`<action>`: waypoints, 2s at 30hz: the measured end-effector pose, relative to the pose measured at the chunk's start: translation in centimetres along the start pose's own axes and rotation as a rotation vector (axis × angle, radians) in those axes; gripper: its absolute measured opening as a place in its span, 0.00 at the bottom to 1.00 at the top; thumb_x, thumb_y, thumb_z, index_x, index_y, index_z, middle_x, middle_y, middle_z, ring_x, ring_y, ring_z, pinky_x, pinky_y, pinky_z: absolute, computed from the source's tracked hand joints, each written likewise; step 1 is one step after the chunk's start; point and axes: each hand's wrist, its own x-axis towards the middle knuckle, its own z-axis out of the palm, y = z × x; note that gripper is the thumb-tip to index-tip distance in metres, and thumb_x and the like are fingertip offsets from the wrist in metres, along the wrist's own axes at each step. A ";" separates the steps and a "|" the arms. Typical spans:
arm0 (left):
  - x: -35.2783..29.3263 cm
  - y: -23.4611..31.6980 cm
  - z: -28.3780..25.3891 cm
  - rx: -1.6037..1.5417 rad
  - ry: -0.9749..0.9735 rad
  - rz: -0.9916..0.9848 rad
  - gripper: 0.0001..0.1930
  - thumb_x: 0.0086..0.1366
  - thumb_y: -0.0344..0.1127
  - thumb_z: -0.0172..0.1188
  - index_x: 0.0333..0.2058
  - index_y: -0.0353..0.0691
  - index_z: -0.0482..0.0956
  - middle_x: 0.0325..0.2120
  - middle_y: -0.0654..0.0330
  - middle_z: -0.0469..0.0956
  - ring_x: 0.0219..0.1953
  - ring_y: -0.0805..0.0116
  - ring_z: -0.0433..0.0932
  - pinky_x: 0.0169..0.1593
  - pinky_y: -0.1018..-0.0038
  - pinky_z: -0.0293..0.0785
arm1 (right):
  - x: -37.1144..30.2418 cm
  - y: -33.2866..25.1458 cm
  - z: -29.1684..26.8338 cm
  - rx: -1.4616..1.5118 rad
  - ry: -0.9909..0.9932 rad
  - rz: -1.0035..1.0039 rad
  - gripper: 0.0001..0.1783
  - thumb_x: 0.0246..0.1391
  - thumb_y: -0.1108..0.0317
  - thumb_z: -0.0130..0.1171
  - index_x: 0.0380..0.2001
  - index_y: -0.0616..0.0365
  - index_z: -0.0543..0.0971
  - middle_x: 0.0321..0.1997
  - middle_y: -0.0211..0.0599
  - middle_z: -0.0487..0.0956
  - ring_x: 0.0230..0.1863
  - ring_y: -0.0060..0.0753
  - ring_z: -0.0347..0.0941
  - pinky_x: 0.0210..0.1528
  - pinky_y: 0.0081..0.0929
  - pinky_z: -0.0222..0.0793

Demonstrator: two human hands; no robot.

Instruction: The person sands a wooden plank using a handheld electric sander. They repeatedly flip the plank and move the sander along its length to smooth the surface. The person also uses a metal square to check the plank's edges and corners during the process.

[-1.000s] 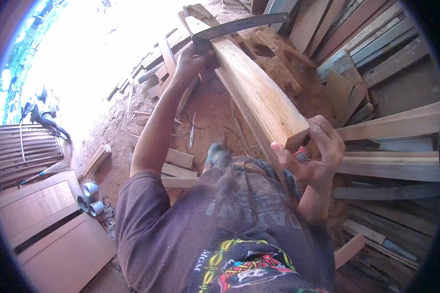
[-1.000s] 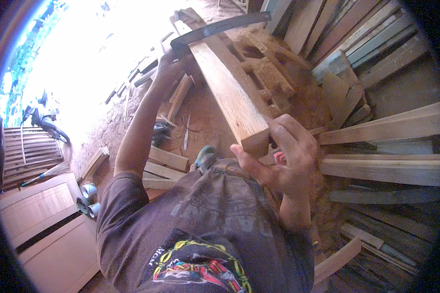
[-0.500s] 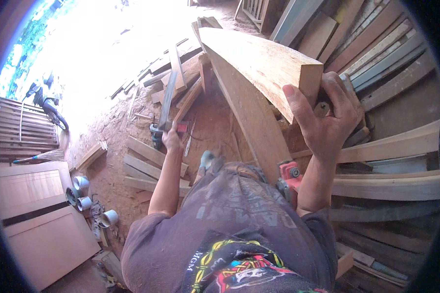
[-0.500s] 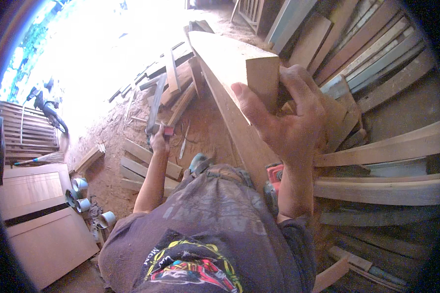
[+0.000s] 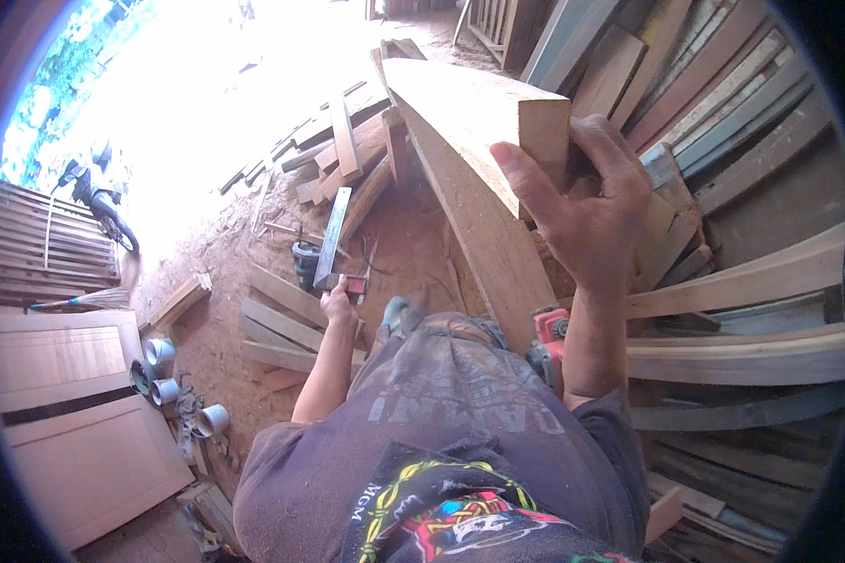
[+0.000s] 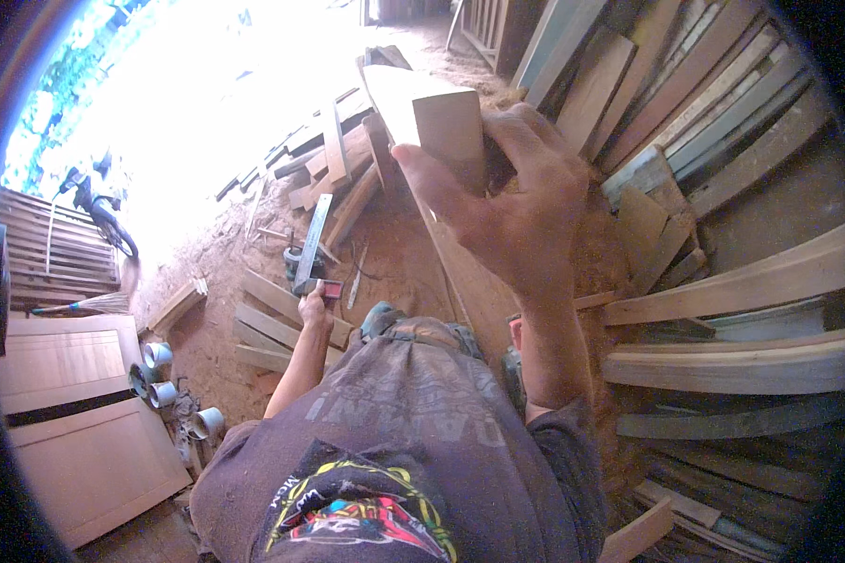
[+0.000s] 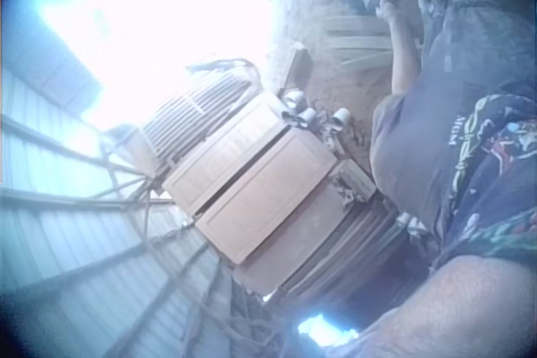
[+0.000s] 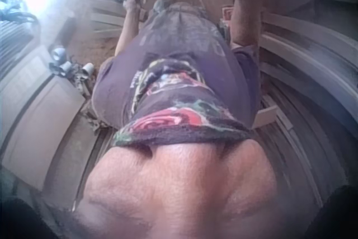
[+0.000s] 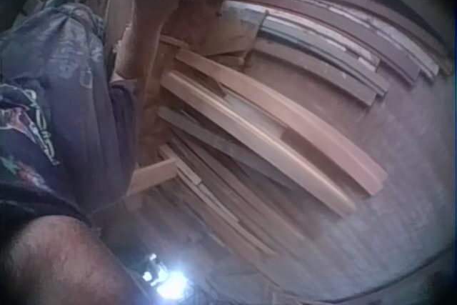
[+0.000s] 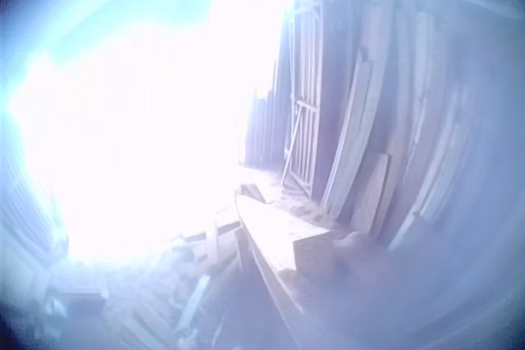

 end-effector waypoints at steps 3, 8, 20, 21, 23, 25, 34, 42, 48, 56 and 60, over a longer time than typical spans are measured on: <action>0.5 0.6 0.5 -0.009 -0.040 0.023 0.20 0.69 0.27 0.70 0.56 0.42 0.76 0.45 0.62 0.82 0.41 0.63 0.85 0.42 0.64 0.86 | -0.2 -0.2 0.3 0.011 0.006 0.002 0.19 0.51 0.59 0.82 0.36 0.62 0.86 0.33 0.32 0.83 0.33 0.22 0.81 0.35 0.24 0.75; 0.4 1.2 1.2 0.011 -0.048 0.006 0.19 0.69 0.27 0.69 0.57 0.42 0.76 0.46 0.62 0.83 0.42 0.63 0.85 0.42 0.63 0.86 | -0.8 -2.7 0.9 -0.025 -0.057 0.157 0.23 0.48 0.54 0.83 0.36 0.61 0.86 0.32 0.31 0.83 0.32 0.22 0.81 0.33 0.26 0.76; -0.7 0.9 0.8 -0.010 -0.057 0.023 0.16 0.69 0.25 0.68 0.53 0.39 0.78 0.44 0.61 0.82 0.43 0.64 0.85 0.46 0.64 0.86 | -1.3 -1.3 2.6 0.097 0.064 -0.036 0.23 0.47 0.53 0.85 0.35 0.59 0.86 0.29 0.29 0.81 0.28 0.20 0.78 0.29 0.22 0.73; -0.7 0.9 0.8 -0.015 -0.053 0.018 0.15 0.70 0.25 0.68 0.53 0.39 0.78 0.44 0.61 0.82 0.43 0.64 0.85 0.46 0.64 0.86 | -1.3 -1.3 2.7 0.096 0.063 -0.034 0.23 0.47 0.53 0.85 0.35 0.59 0.86 0.29 0.29 0.81 0.28 0.20 0.78 0.28 0.22 0.73; -0.8 1.1 0.9 -0.022 -0.054 0.014 0.15 0.70 0.25 0.68 0.53 0.39 0.78 0.45 0.61 0.82 0.43 0.64 0.85 0.46 0.64 0.86 | -1.4 -1.4 2.6 0.093 0.041 -0.002 0.23 0.47 0.53 0.85 0.35 0.59 0.86 0.29 0.29 0.81 0.29 0.19 0.79 0.28 0.21 0.73; -0.8 1.3 0.8 -0.028 -0.062 0.019 0.16 0.70 0.24 0.68 0.54 0.39 0.78 0.45 0.61 0.82 0.43 0.64 0.85 0.46 0.65 0.86 | -1.4 -1.5 2.7 0.102 0.025 0.023 0.23 0.47 0.53 0.84 0.35 0.59 0.86 0.30 0.29 0.82 0.30 0.19 0.79 0.28 0.21 0.73; -2.2 11.2 6.9 0.136 -0.371 0.416 0.15 0.73 0.31 0.64 0.55 0.35 0.78 0.45 0.61 0.83 0.42 0.66 0.84 0.46 0.69 0.81 | -1.6 -1.2 2.8 0.083 0.029 -0.006 0.23 0.47 0.53 0.85 0.35 0.60 0.86 0.30 0.31 0.82 0.30 0.21 0.80 0.31 0.24 0.75; -11.0 26.1 25.1 0.633 -1.022 0.678 0.16 0.71 0.36 0.67 0.52 0.33 0.83 0.42 0.58 0.86 0.42 0.71 0.84 0.50 0.71 0.80 | -2.7 -1.9 3.0 0.044 -0.030 -0.010 0.24 0.47 0.55 0.85 0.35 0.61 0.84 0.31 0.32 0.81 0.31 0.24 0.81 0.31 0.26 0.76; -11.6 25.2 28.9 0.793 -1.129 0.644 0.18 0.71 0.38 0.67 0.53 0.31 0.83 0.42 0.56 0.87 0.42 0.69 0.85 0.48 0.69 0.83 | -3.6 -1.2 2.4 0.102 0.013 0.004 0.32 0.41 0.52 0.87 0.45 0.60 0.85 0.32 0.35 0.80 0.31 0.33 0.80 0.33 0.33 0.77; -11.8 24.1 28.3 0.734 -1.078 0.737 0.18 0.72 0.38 0.67 0.53 0.31 0.83 0.42 0.55 0.87 0.41 0.70 0.85 0.47 0.70 0.82 | -3.8 -1.2 1.6 0.116 -0.020 0.017 0.25 0.44 0.56 0.86 0.35 0.60 0.82 0.29 0.30 0.78 0.28 0.22 0.76 0.28 0.25 0.72; -17.3 25.3 26.9 0.822 -1.041 0.691 0.20 0.70 0.41 0.69 0.54 0.32 0.82 0.43 0.55 0.87 0.43 0.70 0.84 0.48 0.70 0.82 | -3.5 -0.6 1.5 0.095 -0.005 -0.045 0.26 0.44 0.55 0.86 0.36 0.60 0.83 0.30 0.30 0.78 0.29 0.22 0.76 0.28 0.25 0.73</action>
